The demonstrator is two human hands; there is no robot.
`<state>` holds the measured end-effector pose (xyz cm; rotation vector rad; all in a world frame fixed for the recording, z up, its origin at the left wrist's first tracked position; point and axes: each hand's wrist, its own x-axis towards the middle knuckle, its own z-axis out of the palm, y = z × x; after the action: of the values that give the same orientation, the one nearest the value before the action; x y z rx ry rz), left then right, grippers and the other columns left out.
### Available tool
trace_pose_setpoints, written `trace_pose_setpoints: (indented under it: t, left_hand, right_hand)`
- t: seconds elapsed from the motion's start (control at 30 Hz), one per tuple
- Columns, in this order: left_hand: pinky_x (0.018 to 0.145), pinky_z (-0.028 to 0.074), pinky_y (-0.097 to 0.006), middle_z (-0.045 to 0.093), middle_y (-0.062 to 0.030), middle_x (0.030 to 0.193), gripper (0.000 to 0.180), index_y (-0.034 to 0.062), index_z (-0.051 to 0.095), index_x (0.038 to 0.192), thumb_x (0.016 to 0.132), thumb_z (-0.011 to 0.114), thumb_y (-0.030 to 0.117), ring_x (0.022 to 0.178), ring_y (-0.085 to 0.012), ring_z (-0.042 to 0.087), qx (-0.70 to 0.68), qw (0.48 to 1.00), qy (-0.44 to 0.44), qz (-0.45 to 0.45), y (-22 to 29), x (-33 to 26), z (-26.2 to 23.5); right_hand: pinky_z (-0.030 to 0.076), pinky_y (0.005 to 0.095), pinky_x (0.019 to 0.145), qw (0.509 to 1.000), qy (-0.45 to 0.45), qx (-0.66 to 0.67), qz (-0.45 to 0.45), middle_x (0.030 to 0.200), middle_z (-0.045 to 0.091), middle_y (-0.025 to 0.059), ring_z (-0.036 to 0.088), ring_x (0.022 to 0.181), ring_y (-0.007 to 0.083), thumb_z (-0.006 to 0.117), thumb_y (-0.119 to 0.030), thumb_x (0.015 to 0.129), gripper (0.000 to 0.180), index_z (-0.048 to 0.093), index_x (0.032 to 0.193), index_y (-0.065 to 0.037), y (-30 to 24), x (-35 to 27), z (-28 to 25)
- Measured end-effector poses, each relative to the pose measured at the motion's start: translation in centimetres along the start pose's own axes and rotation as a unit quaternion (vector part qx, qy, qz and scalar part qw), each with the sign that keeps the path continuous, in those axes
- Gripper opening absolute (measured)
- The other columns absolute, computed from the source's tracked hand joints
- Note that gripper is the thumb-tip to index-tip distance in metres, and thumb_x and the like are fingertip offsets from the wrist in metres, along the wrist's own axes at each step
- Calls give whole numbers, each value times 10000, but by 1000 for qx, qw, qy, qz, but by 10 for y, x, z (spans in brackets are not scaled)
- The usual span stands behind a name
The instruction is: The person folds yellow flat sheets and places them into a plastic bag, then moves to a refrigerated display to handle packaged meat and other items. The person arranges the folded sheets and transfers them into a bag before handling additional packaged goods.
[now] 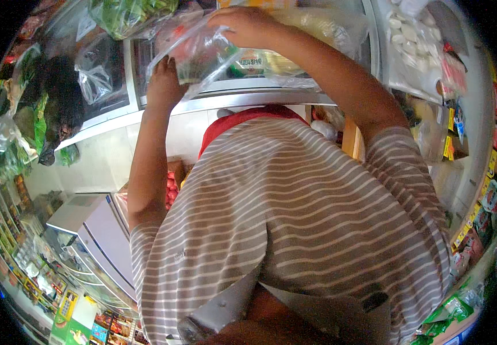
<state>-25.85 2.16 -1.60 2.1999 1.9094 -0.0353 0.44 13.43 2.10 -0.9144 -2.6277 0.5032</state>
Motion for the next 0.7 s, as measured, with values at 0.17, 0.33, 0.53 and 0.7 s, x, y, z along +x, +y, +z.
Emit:
trace_pose_setpoints:
  t: [0.17, 0.33, 0.53, 0.7]
  left_hand:
    - [850, 547, -402, 696, -153, 1096, 277, 35, 685, 1081, 829, 753, 127, 956, -342, 689, -347, 919, 186, 33, 69, -63, -25]
    - [891, 546, -436, 645, -163, 1189, 301, 43, 662, 1097, 807, 702, 112, 1069, -362, 636, -415, 818, 115, 382, 207, -25, -59]
    - [885, 549, -432, 657, -188, 1136, 268, 32, 652, 1107, 878, 571, 143, 1035, -350, 645, -193, 899, 68, 387, 284, 56, -11]
    - [883, 558, -475, 604, -217, 1242, 421, -6, 490, 1301, 943, 529, 212, 1108, -394, 627, 43, 999, -8, 28, 204, 97, 21]
  right_hand:
    - [534, 341, 852, 936, 325, 106, 88, 1006, 686, 103, 665, 920, 218, 573, 75, 877, 147, 656, 945, -24, -24, -170, -104]
    - [496, 336, 907, 855, 274, 266, 351, 1079, 649, 97, 621, 974, 204, 569, 34, 893, 136, 644, 982, -37, 30, -253, -69]
    - [418, 447, 1065, 970, 154, 90, 167, 1302, 583, 139, 579, 1189, 321, 636, -227, 928, 464, 537, 1352, -67, 89, -201, -41]
    - [445, 464, 1036, 926, -80, -249, 273, 1379, 549, 175, 580, 1195, 360, 574, -268, 963, 449, 534, 1369, -83, 129, -203, -85]
